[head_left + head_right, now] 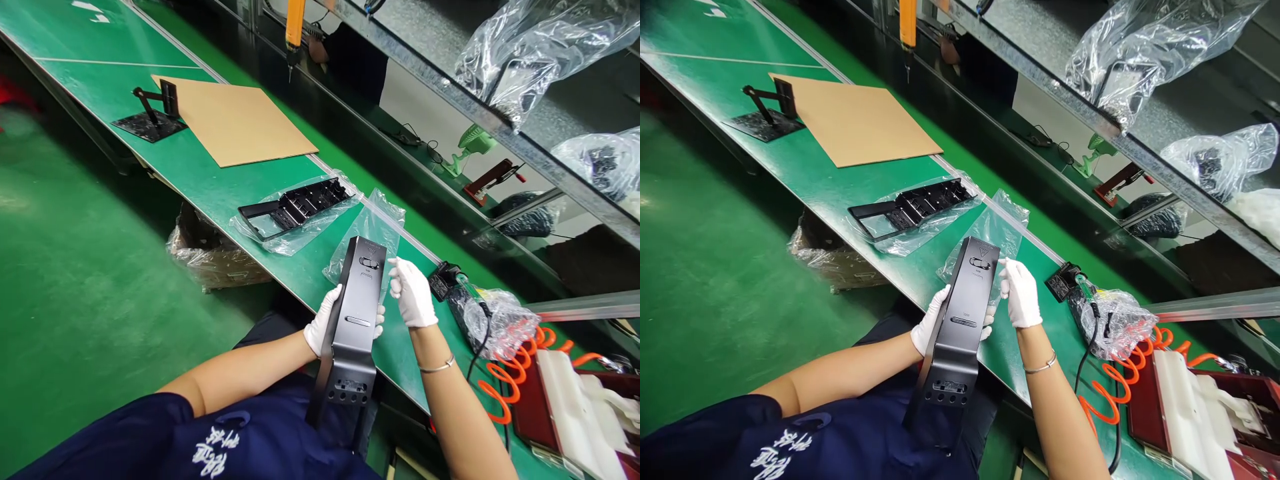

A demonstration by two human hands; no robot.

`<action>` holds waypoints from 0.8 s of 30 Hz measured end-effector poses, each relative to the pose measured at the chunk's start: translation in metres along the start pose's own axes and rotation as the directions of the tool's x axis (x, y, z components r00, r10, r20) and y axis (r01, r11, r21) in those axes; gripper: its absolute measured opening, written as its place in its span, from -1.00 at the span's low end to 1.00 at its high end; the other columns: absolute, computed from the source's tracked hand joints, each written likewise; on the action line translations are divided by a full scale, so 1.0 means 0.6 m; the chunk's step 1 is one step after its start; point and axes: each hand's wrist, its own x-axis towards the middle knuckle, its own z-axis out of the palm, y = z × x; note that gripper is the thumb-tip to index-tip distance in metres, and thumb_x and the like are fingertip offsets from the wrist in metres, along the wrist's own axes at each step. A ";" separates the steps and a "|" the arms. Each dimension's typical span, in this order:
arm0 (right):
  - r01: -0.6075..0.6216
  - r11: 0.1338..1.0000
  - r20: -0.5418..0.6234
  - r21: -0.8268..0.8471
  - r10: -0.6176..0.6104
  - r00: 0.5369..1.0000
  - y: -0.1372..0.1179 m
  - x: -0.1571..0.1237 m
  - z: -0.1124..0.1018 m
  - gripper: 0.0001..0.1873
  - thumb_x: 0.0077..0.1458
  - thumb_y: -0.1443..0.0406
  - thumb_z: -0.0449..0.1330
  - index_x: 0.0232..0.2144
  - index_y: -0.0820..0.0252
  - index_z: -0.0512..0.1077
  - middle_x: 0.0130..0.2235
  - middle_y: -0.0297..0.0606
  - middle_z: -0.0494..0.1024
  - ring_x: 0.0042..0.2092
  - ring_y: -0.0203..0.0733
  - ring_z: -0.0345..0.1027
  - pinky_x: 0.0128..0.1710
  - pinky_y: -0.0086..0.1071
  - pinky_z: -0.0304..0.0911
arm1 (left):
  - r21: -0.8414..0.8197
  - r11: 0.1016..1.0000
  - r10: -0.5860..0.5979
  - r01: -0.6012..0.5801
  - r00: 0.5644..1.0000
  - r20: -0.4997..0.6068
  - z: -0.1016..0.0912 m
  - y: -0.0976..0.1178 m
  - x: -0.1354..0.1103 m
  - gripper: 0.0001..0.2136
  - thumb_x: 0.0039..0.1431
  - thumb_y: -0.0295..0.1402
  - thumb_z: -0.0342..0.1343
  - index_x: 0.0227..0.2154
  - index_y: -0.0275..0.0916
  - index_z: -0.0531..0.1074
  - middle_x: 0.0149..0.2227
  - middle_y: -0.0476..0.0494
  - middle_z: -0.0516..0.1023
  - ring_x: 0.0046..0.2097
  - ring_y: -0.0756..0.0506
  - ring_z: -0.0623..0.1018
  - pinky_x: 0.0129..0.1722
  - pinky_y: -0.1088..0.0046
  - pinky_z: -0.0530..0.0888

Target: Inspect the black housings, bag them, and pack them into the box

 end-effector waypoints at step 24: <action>0.133 0.685 0.191 -0.716 0.008 0.982 -0.063 0.022 0.035 -0.71 0.04 0.21 0.21 -0.59 0.19 0.23 -0.57 -0.40 0.30 -0.49 -0.37 0.02 -0.38 -0.41 -0.07 | 0.019 1.000 0.012 -0.010 0.994 -0.106 -0.002 -0.003 0.009 -0.26 0.19 0.11 0.04 0.16 -0.53 0.37 0.01 -0.46 0.60 -0.06 -0.27 0.63 0.05 0.19 0.47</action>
